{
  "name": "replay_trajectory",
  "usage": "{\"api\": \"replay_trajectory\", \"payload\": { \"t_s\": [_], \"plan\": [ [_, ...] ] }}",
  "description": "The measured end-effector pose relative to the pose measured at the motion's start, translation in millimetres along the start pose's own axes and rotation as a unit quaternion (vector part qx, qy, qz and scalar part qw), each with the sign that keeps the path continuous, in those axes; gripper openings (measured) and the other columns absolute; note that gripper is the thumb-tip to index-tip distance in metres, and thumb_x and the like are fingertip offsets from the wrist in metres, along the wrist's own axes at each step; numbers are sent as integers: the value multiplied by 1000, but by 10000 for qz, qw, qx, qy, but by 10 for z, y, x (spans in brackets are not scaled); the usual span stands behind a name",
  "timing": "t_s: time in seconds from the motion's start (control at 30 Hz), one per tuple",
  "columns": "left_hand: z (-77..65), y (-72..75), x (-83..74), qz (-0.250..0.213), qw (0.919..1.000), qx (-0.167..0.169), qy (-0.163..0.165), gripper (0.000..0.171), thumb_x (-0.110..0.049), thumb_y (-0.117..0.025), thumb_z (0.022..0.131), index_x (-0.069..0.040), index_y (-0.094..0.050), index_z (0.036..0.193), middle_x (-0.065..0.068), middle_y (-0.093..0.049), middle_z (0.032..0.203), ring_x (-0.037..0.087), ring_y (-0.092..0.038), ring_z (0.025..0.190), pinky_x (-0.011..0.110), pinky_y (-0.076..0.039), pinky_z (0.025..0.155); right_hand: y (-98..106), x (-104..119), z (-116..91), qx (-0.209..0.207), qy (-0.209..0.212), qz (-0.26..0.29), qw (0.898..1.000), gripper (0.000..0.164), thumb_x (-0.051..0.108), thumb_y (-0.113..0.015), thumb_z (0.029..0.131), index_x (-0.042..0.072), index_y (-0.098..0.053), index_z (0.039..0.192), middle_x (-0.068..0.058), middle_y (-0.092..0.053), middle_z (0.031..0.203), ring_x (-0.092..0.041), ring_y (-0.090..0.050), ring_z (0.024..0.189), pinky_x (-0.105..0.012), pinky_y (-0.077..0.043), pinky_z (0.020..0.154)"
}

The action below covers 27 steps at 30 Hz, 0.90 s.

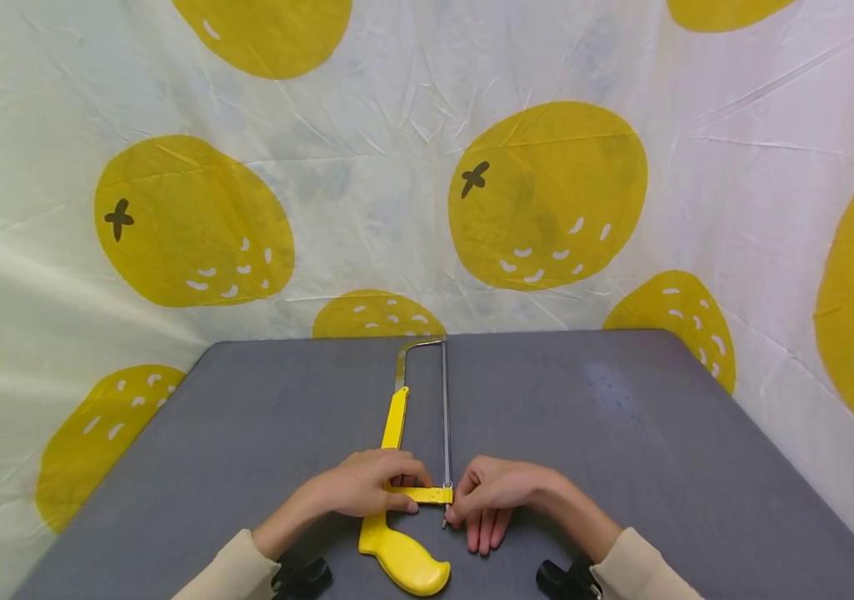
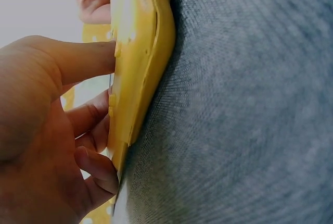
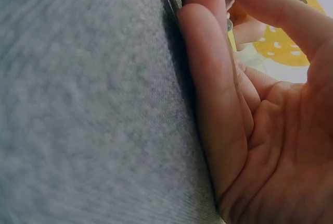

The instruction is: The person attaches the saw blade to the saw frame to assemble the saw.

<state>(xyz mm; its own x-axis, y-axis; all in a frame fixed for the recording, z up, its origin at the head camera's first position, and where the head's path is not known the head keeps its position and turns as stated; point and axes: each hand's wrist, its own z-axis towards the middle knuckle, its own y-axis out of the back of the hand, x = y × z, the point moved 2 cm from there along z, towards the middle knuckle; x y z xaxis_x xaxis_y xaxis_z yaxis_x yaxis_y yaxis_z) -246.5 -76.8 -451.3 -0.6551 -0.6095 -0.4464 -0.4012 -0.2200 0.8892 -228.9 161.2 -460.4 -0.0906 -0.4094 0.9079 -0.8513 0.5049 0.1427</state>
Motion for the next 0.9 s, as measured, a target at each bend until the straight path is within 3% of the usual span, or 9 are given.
{"api": "replay_trajectory", "payload": {
  "t_s": [0.3, 0.9],
  "plan": [
    [-1, 3, -42, 273, 9995, -148, -58, 22, -34, -76, 95, -37, -73, 116, -16, -58, 87, -1, -50, 73, 19, -40, 65, 11, -24, 5, 155, 86, 131, 9998, 22, 9, -64, 93, -11, -71, 100, 0, -74, 70, -5, -70, 57, -21, -55, 52],
    [3, -20, 5, 79, 9999, -49, -98, 21, -36, -75, 95, -40, -70, 115, -17, -58, 90, -1, -51, 78, 20, -40, 67, -10, -27, 16, 168, 108, 165, 9997, 20, 10, -68, 95, -10, -70, 97, 2, -74, 67, -3, -69, 55, -21, -54, 50]
  ]
}}
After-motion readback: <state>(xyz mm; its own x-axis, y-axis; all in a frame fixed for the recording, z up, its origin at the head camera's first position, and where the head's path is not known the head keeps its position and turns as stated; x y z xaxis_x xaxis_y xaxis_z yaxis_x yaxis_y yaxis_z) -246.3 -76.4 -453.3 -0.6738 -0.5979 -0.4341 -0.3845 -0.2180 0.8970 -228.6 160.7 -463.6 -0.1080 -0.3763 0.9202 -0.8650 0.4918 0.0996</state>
